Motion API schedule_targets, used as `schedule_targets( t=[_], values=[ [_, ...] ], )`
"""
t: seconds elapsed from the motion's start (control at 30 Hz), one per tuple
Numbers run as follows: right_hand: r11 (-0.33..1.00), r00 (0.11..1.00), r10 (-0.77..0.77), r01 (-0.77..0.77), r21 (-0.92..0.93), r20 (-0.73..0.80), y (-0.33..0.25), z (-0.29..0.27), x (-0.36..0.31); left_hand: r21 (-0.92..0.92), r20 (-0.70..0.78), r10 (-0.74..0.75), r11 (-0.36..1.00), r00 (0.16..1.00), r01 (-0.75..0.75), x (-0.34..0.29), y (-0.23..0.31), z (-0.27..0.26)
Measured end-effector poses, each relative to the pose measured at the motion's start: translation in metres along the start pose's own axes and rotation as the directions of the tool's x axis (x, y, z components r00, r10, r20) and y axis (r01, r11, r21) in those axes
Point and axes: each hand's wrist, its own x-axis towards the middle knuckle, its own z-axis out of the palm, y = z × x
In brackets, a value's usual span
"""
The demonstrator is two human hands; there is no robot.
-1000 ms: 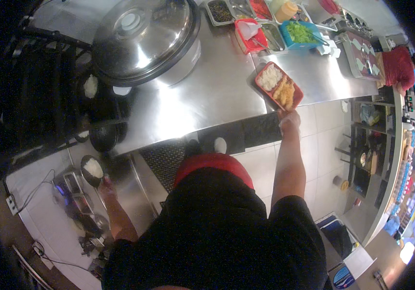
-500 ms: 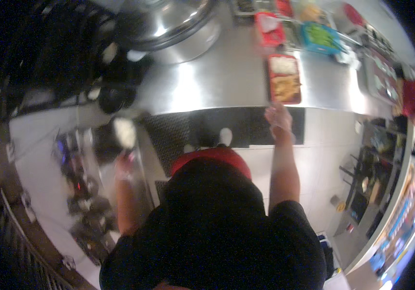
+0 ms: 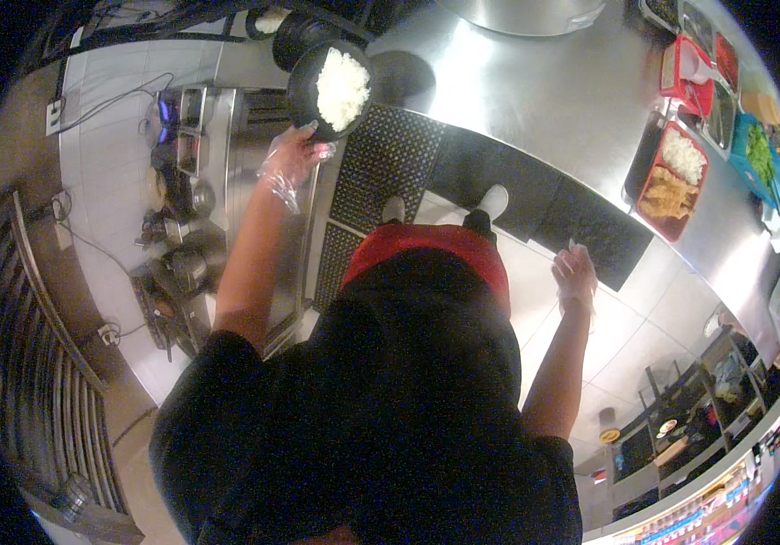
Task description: The person assembles a meal by placing rice and fried items into a red bento box, then scoops rice into a black bowl and adds a cooked item from a pan. They add shredded vegetables and a sauce to both containers and hand the bowl to a coworker.
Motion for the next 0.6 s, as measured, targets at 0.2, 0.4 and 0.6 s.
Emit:
schedule_targets(
  t=[0.2,0.4,0.6],
  values=[
    [0.998,0.996,0.057,-0.056,0.007,-0.068,0.022,-0.023,0.007,-0.102,0.061,-0.057,0.993,0.997,0.063,0.005,-0.006,0.006],
    [0.994,0.992,0.088,-0.092,-0.051,-0.085,0.023,-0.023,0.009,-0.117,0.048,-0.030,0.992,0.998,0.035,0.001,-0.008,0.009],
    [0.987,0.999,0.042,-0.046,-0.152,-0.029,0.005,-0.012,0.013,-0.159,0.025,0.024,0.987,0.999,-0.020,-0.004,-0.003,-0.002]
  ],
)
